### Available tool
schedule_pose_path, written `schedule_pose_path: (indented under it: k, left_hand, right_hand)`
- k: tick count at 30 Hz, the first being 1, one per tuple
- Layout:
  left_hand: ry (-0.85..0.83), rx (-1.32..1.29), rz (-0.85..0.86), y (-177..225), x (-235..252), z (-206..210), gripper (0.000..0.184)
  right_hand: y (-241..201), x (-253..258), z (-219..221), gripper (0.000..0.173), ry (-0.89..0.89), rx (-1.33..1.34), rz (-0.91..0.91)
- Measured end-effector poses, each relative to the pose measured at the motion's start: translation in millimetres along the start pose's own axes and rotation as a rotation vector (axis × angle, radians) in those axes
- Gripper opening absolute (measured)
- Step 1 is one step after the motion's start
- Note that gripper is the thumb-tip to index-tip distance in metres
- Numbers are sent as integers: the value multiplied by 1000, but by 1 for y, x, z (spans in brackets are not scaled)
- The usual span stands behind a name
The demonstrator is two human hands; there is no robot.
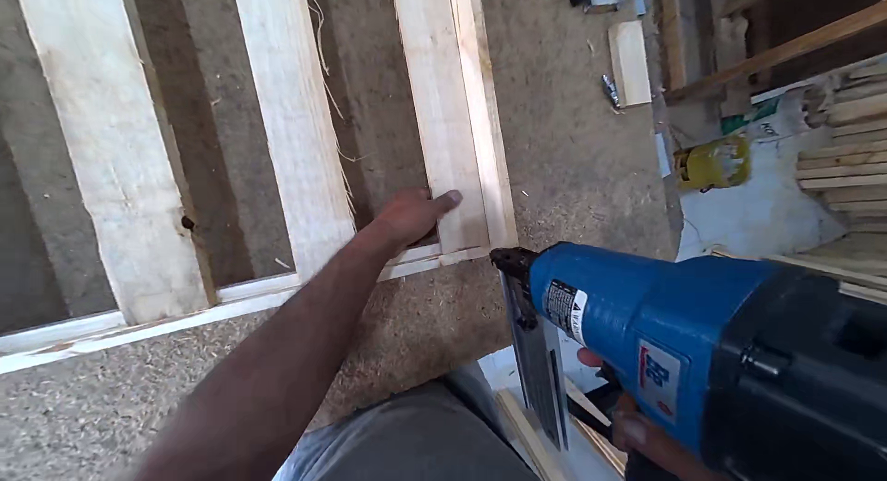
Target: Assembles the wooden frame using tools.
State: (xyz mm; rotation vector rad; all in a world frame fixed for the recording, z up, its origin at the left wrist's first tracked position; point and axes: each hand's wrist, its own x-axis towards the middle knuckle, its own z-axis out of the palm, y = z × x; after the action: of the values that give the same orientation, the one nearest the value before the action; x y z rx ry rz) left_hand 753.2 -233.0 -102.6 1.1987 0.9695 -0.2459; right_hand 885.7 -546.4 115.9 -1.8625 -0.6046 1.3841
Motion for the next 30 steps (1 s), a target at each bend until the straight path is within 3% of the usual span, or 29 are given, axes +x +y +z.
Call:
schedule_pose_path:
  k: [5,10,15,18,20,22,23,24,26,28,30]
  left_hand:
    - [-115,-400,-116,4,5,11,60]
    - [-264,-463,-160,5,16,8,53]
    - [-238,-436,-172,1,22,10,64]
    - [-37,-251,-95,-1,9,10,67]
    - [299,-8,116,-4,-36,11,48]
    - [428,66,318,-27,-88,21,34]
    - [333,-11,310,-41,-103,32,30]
    - [103,-103,209,-51,-111,41,39]
    - [-377,-371,86,-65,-101,64,80]
    - [-555,-646,166,-68,-87,85,99]
    - [-604,-774,172,-67,-81,94,95]
  right_hand:
    - [-25,10,14,40,-28,6,15]
    - [-28,22,23,41,4,42,46]
    - [-31,39,30,44,30,57,84]
    - [-34,36,22,39,-42,9,152]
    - [-36,35,20,39,-52,-9,193]
    - [-35,36,17,39,-53,4,220]
    - [-34,39,16,39,-51,-4,230]
    - [-33,41,17,39,-54,-31,228]
    - [-30,46,20,43,-67,-88,195]
    - [-27,54,18,46,-104,-111,174]
    - [-29,57,22,42,-94,-112,182]
